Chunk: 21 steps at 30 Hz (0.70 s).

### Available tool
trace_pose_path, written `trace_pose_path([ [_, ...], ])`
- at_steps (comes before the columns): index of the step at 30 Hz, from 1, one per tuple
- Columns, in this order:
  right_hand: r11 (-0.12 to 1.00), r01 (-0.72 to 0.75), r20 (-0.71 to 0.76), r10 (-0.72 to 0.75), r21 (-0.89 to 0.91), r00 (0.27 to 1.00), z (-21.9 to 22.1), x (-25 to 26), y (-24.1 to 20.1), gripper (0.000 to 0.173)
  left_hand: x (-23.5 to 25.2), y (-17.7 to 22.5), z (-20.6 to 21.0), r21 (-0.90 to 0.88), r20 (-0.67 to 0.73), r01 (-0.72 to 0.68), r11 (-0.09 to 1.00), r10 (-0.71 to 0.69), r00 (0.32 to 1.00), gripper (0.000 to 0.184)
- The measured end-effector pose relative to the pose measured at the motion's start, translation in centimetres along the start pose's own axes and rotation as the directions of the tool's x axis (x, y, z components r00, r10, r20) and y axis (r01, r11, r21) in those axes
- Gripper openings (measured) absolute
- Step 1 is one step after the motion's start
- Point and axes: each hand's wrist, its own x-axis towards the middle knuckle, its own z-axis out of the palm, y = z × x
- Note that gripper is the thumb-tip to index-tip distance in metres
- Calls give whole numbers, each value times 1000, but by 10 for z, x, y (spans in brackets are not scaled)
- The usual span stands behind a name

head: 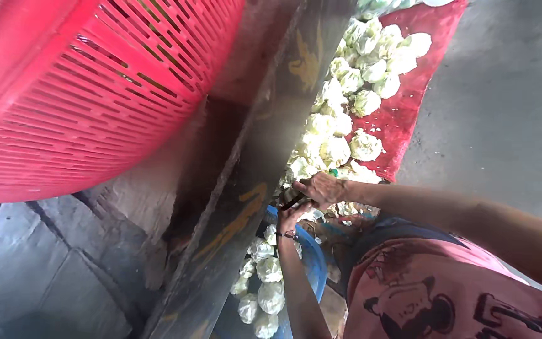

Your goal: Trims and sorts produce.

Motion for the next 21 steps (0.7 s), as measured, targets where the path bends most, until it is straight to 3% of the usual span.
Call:
trace_pose_path([
  [12, 995, 93, -221, -80, 45, 972, 6, 27, 9, 40, 8, 15, -14, -27, -129, 17, 1000, -20, 991, 61],
  [15, 991, -83, -217, 103, 101, 971, 8, 35, 34, 47, 4, 9, -21, -168, -123, 6, 986, -27, 992, 49],
  [19, 918, -296, -254, 363, 264, 897, -2, 47, 78, 54, -3, 0, -26, -386, -149, 18, 923, -82, 985, 38],
  [21, 903, -341, -157, 389, 263, 908, -18, 45, 69, 79, -3, -2, -25, -456, -150, 43, 889, -124, 981, 33],
])
